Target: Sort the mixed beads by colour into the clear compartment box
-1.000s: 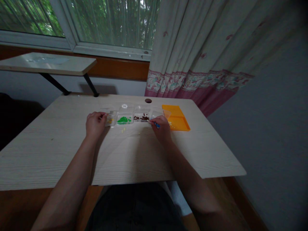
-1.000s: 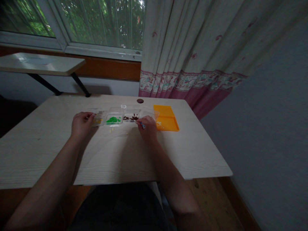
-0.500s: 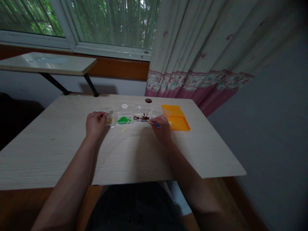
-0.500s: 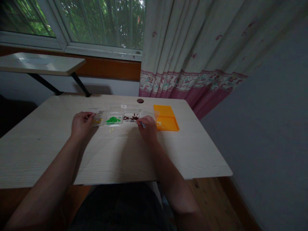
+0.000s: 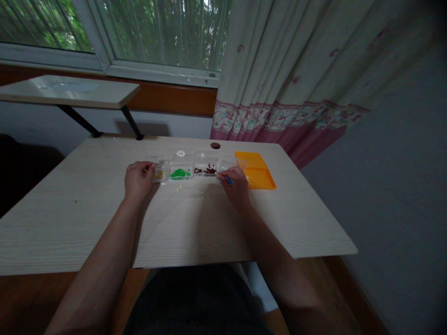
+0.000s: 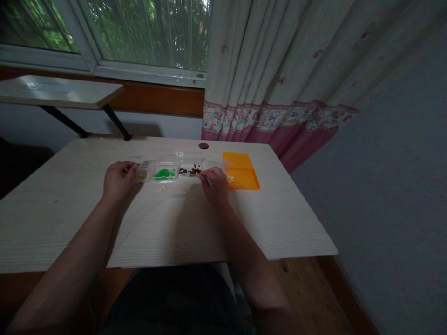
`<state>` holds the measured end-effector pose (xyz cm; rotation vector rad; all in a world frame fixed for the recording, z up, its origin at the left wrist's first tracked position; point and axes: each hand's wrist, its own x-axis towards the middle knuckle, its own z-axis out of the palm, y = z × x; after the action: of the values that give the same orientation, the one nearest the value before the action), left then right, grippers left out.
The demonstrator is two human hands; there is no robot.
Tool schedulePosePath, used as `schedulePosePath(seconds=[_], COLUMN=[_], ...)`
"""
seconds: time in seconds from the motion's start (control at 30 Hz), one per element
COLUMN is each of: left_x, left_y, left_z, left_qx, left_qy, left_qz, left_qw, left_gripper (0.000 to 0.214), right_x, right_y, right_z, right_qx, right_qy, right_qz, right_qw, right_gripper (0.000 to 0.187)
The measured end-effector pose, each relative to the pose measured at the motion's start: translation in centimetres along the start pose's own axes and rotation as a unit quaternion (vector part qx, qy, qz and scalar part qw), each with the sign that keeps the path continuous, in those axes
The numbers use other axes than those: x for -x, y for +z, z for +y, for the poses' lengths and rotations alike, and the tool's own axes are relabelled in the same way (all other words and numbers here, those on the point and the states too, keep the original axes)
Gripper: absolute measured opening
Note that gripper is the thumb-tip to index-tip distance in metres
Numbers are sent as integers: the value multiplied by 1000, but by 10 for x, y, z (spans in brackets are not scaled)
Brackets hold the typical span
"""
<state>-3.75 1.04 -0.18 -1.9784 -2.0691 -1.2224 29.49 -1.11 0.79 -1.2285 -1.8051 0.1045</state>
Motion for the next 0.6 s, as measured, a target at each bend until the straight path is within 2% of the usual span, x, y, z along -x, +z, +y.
schedulePosePath(seconds=[0.37,0.47,0.6], left_x=[-1,-1,-1], left_y=[1,2,2], left_z=[-2,-2,-2], left_qx=[6,3,8], left_qy=[-4,2,4], left_qz=[0,7,4], left_qw=[1000,1000,1000], left_gripper=[30,29,29], right_x=[-2,-7,-14], right_y=[-6,-16,-35], right_z=[1,9,32], right_qx=[24,38,66], right_qy=[5,17,60], right_qz=[21,85,181], right_qw=[999,995,979], right_gripper=[19,19,18])
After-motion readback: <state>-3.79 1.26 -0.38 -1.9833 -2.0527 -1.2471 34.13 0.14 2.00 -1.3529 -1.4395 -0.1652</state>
